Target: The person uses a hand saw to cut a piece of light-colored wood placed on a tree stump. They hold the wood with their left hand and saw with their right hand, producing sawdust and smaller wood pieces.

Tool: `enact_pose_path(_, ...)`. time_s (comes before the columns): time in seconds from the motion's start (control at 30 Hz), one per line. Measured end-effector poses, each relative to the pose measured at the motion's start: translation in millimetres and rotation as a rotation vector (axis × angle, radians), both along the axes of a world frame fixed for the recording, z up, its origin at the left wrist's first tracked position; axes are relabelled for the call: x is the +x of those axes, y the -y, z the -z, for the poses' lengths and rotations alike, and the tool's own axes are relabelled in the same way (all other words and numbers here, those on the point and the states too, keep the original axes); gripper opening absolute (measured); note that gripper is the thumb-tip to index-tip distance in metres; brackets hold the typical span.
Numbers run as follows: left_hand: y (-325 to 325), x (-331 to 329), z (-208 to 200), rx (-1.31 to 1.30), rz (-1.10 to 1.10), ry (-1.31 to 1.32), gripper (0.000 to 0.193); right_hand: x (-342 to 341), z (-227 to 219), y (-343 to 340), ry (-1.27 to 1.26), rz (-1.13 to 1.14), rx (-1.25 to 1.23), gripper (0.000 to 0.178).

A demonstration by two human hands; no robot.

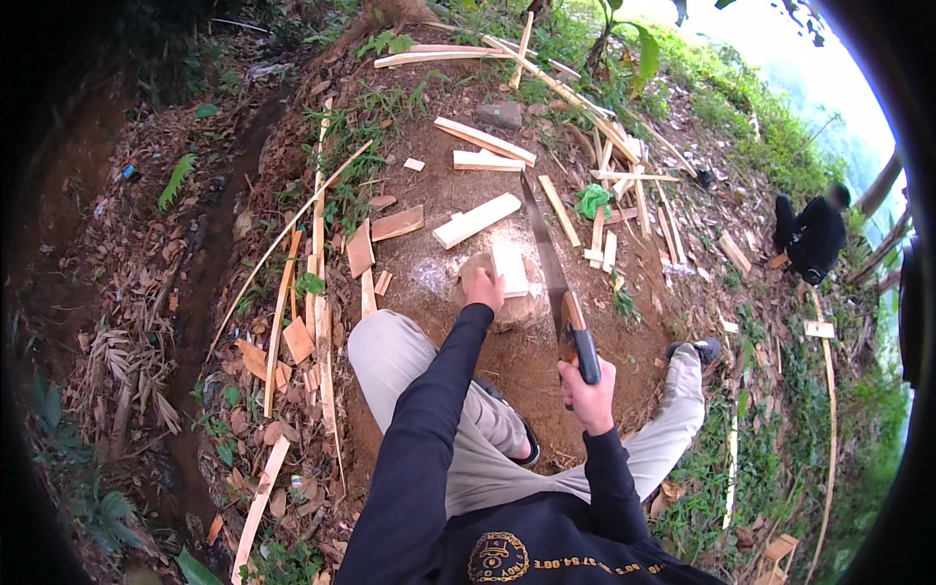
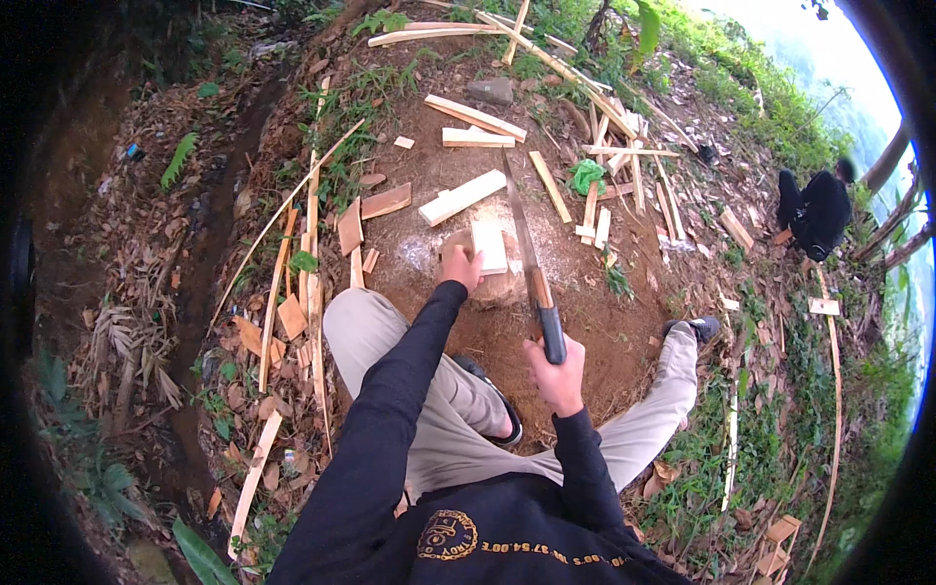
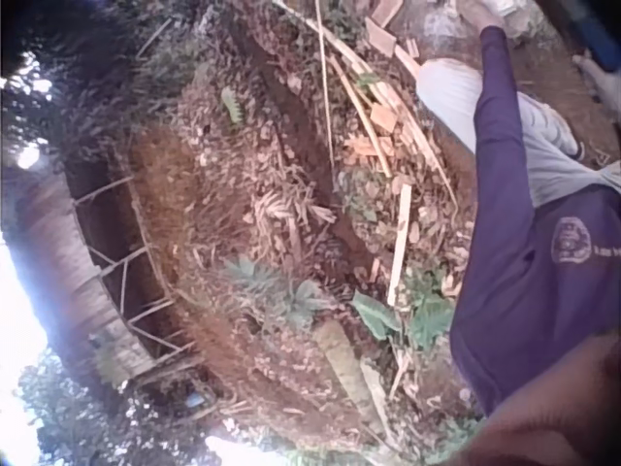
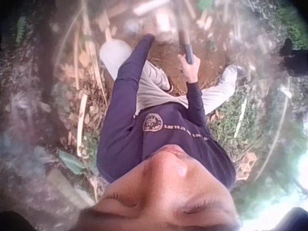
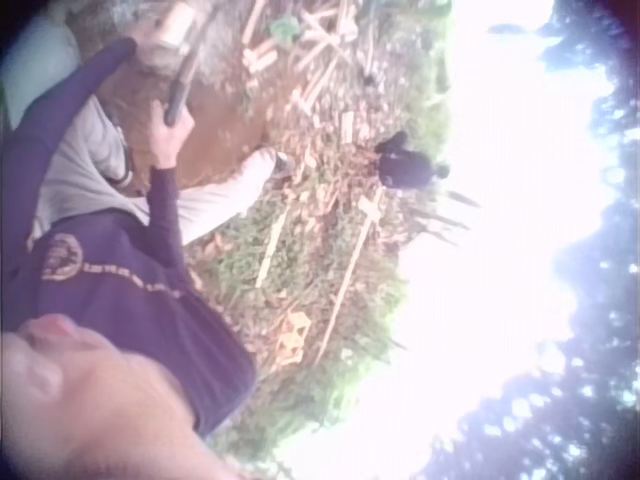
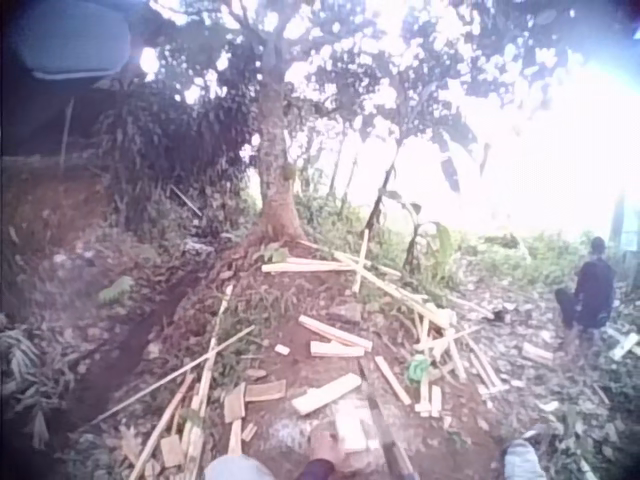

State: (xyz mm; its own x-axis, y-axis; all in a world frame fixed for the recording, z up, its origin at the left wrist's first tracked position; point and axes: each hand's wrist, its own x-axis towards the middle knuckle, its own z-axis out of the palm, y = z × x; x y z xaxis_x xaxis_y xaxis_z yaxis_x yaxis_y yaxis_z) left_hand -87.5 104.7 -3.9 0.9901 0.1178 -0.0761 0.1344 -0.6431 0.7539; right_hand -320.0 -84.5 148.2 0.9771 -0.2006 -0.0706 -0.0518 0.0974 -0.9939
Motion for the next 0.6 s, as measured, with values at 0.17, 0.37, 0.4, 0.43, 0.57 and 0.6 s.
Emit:
enact_pose_path(0.17,24.2,-12.0,-46.5,0.37,0.186,0.028,0.087,-2.6,4.8,11.8,0.039,0.044,-0.215,0.024)
enact_pose_path(0.37,-0.7,-4.0,-48.5,0.521,0.415,0.565,0.121,4.6,15.1,12.3,0.028,-0.007,-0.289,0.023)
enact_pose_path(0.4,-5.9,3.8,-45.6,0.499,0.432,0.492,0.122,3.0,13.2,12.0,0.026,-0.028,-0.291,0.023)
enact_pose_path(0.43,-6.8,7.6,-45.7,0.468,0.461,0.415,0.122,0.1,14.3,11.6,0.013,-0.035,-0.298,0.023)
enact_pose_path(0.57,6.0,21.6,-49.5,0.411,0.383,0.225,0.123,7.7,4.6,9.0,0.056,-0.057,-0.467,0.017)
enact_pose_path(0.6,4.7,24.3,-48.3,0.41,0.382,0.235,0.125,12.6,4.4,6.1,0.064,-0.07,-0.502,0.015)
